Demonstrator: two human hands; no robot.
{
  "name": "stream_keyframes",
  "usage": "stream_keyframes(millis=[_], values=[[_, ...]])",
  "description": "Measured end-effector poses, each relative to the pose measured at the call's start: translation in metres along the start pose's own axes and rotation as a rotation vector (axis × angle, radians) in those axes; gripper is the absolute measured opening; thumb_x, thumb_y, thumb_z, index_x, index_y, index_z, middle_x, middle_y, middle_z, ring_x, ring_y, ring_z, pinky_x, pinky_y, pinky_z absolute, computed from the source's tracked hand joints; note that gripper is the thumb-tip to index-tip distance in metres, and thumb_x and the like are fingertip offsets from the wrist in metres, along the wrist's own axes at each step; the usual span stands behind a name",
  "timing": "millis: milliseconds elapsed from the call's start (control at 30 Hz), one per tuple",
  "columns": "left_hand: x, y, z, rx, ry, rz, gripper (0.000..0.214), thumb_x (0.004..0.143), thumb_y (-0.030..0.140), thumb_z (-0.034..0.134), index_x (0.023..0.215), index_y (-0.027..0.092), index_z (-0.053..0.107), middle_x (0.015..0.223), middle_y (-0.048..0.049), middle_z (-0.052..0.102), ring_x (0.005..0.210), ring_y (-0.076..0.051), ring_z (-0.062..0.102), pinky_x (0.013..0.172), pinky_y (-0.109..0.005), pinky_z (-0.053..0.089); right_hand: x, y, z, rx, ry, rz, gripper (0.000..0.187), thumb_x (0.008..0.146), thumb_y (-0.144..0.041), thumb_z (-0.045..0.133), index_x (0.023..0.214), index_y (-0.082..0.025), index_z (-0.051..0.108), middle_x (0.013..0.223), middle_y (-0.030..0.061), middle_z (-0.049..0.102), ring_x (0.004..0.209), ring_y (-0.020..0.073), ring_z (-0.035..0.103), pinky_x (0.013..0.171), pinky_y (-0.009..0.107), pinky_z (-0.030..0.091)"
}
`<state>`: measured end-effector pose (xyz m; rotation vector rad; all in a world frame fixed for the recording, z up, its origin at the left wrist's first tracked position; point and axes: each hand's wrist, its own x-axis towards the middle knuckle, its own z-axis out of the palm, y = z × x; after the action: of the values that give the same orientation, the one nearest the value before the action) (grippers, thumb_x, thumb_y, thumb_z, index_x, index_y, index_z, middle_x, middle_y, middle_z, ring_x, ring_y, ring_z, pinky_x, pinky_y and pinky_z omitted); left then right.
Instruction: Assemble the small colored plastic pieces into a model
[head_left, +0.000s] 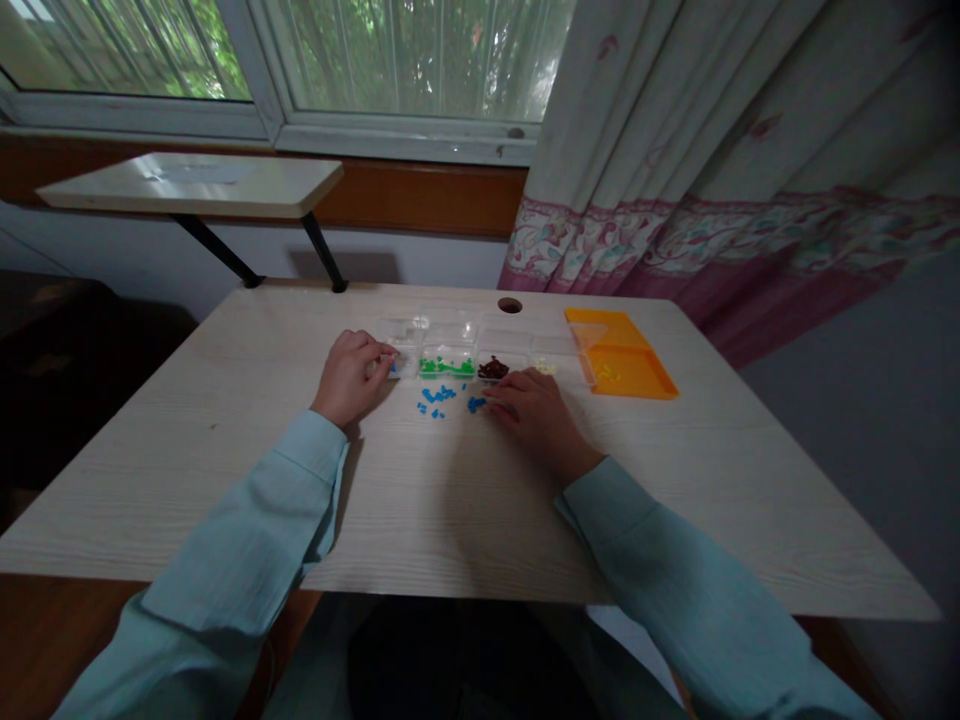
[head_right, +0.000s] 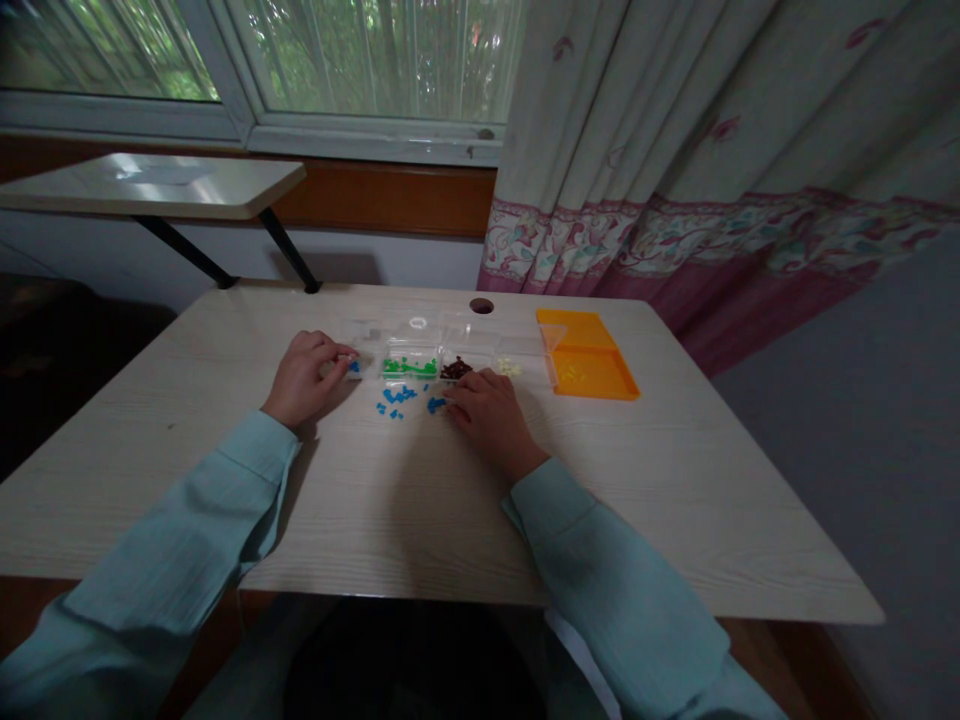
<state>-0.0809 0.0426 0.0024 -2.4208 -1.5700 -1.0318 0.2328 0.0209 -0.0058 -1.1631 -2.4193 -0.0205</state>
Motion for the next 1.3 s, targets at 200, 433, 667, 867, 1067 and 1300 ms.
stream_keyframes(millis=[200,433,667,867,1067,1300], values=[[-0.002,0.021,0.004,-0.050,-0.037,0.064,0.026,0.093,0.034,0.048,0.097,0.020,0.070,0.085,-0.0076,0.060,0.088,-0.022,0.052,0.083,-0.040,0.041,0.001,-0.003,0.000,-0.042,0.015,0.016,0.021,0.086,-0.026,0.064,0.106,-0.025,0.071,0.096,0.0070,0.065,0.095,0.0236,0.051,0.080,0.038,0.038],[-0.005,0.039,0.012,-0.153,-0.090,0.130,0.024,0.094,0.034,0.049,0.096,0.021,0.070,0.084,-0.0069,0.061,0.085,-0.021,0.053,0.080,-0.038,0.042,0.002,-0.003,0.001,-0.044,0.014,0.004,0.019,0.087,-0.026,0.064,0.104,-0.027,0.072,0.096,0.0060,0.063,0.092,0.0226,0.049,0.079,0.038,0.037],[-0.005,0.045,0.012,-0.145,-0.141,0.169,0.026,0.094,0.032,0.048,0.097,0.020,0.070,0.084,-0.0073,0.061,0.085,-0.021,0.053,0.079,-0.038,0.041,0.003,-0.004,0.001,-0.054,0.003,0.010,0.016,0.086,-0.025,0.065,0.100,-0.027,0.073,0.096,0.0061,0.062,0.093,0.0230,0.049,0.079,0.038,0.037],[-0.005,0.044,0.013,-0.153,-0.132,0.163,0.025,0.094,0.032,0.048,0.097,0.020,0.070,0.083,-0.0070,0.060,0.085,-0.021,0.052,0.079,-0.037,0.041,0.004,-0.005,0.000,-0.037,-0.014,0.028,0.015,0.085,-0.025,0.066,0.098,-0.026,0.074,0.094,0.0059,0.063,0.094,0.0227,0.049,0.081,0.038,0.036],[-0.006,0.043,0.013,-0.149,-0.136,0.168,0.025,0.094,0.032,0.048,0.097,0.020,0.070,0.084,-0.0070,0.060,0.085,-0.021,0.052,0.079,-0.037,0.041,0.005,-0.007,-0.001,-0.023,-0.040,0.057,0.013,0.087,-0.026,0.064,0.094,-0.024,0.074,0.096,0.0056,0.064,0.094,0.0221,0.049,0.083,0.038,0.035],[-0.006,0.042,0.014,-0.148,-0.153,0.166,0.025,0.094,0.031,0.047,0.098,0.020,0.070,0.084,-0.0067,0.061,0.085,-0.021,0.052,0.079,-0.038,0.041,0.006,-0.009,-0.004,-0.008,-0.038,0.054,0.016,0.090,-0.029,0.060,0.091,-0.024,0.075,0.093,0.0053,0.066,0.093,0.0212,0.050,0.083,0.037,0.033]])
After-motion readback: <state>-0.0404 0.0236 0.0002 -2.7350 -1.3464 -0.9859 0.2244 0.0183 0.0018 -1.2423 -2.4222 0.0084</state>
